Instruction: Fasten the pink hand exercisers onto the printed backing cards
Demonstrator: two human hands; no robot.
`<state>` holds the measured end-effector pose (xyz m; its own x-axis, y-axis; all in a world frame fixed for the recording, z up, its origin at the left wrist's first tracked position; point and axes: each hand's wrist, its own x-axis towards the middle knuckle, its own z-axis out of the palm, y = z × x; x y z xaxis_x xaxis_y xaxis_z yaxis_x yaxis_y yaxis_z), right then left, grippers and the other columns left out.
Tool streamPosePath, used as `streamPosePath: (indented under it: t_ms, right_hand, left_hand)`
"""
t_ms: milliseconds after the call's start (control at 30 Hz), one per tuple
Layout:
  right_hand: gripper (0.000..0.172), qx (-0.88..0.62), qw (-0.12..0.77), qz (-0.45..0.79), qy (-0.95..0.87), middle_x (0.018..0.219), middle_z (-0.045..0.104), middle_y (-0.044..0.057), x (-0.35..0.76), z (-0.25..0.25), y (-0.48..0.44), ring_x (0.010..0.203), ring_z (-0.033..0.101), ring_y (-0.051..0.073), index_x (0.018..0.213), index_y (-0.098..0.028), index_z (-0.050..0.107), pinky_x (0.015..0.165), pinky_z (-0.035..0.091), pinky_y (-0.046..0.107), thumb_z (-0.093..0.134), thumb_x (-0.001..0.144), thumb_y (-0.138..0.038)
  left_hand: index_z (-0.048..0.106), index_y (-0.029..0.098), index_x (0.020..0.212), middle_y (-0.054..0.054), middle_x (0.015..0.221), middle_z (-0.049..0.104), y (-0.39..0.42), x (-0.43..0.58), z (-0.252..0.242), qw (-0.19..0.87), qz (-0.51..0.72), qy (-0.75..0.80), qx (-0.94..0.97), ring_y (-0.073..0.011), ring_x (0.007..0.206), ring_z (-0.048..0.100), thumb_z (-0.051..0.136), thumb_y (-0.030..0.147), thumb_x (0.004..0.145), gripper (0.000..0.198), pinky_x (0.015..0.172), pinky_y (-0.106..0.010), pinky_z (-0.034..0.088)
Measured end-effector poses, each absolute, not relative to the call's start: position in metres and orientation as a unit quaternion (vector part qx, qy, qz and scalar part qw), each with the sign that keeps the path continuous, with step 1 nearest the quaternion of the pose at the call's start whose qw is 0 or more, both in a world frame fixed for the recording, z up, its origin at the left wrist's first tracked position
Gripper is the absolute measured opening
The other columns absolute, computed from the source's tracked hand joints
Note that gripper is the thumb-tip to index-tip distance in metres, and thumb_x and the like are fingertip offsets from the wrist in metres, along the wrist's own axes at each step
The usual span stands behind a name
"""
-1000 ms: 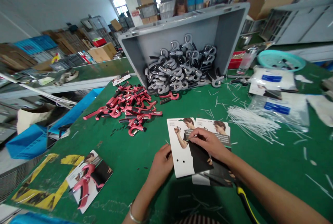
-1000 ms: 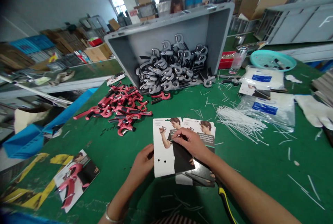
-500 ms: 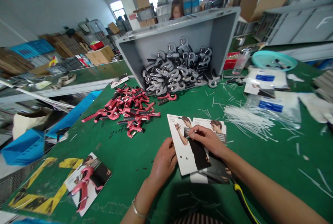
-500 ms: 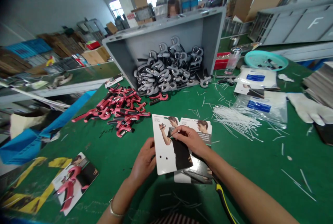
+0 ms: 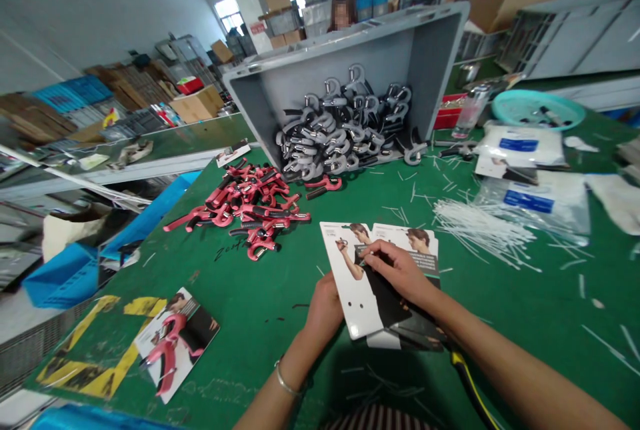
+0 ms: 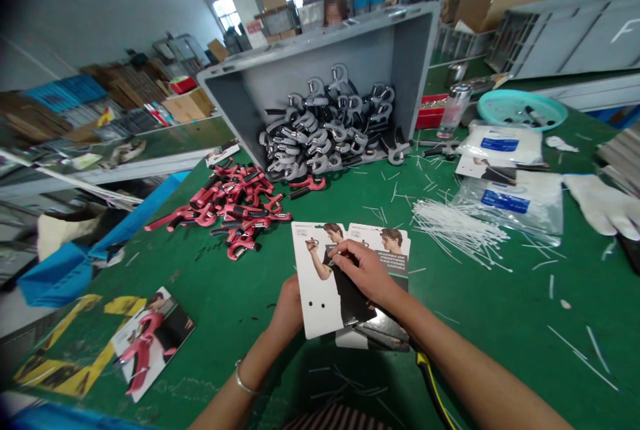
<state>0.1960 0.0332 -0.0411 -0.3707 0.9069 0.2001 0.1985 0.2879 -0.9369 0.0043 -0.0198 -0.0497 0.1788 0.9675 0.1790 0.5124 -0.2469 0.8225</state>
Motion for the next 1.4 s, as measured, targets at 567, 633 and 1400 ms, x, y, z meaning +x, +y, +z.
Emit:
streamPosePath:
  t_ms: [567, 633, 1400]
  right_hand:
    - [0.018, -0.308, 0.394, 0.388, -0.774, 0.102, 0.064, 0.005, 0.193, -0.035, 0.027, 0.099, 0.059, 0.021, 0.106, -0.024, 0.065, 0.092, 0.043, 0.037, 0.051, 0.095, -0.019]
    - [0.017, -0.314, 0.384, 0.388, -0.777, 0.102, 0.063, 0.005, 0.193, -0.035, 0.026, 0.098, 0.058, 0.021, 0.106, -0.025, 0.065, 0.092, 0.044, 0.038, 0.053, 0.095, -0.023]
    - [0.013, -0.385, 0.450, 0.399, -0.700, 0.087, 0.066, 0.003, 0.208, -0.030, 0.004, 0.083, 0.061, 0.019, 0.091, -0.024, 0.066, 0.079, 0.047, 0.032, 0.057, 0.095, -0.033]
  left_hand:
    - [0.065, 0.015, 0.063, -0.003, 0.070, 0.065, -0.024, -0.002, -0.049, 0.331, 0.410, 0.543, 0.654, -0.0150, 0.064, 0.056, 0.060, 0.008, 0.074, 0.014, 0.061, -0.024, 0.042]
    - [0.066, 0.015, 0.063, -0.004, 0.073, 0.067, -0.023, -0.004, -0.045, 0.348, 0.403, 0.540, 0.652, -0.0162, 0.067, 0.058, 0.060, 0.009, 0.074, 0.014, 0.064, -0.025, 0.044]
    - [0.058, 0.015, 0.125, -0.008, 0.097, 0.075, -0.022, -0.006, -0.023, 0.667, 0.428, 0.517, 0.324, -0.0184, 0.069, 0.068, 0.080, 0.032, 0.069, 0.062, 0.063, -0.026, 0.050]
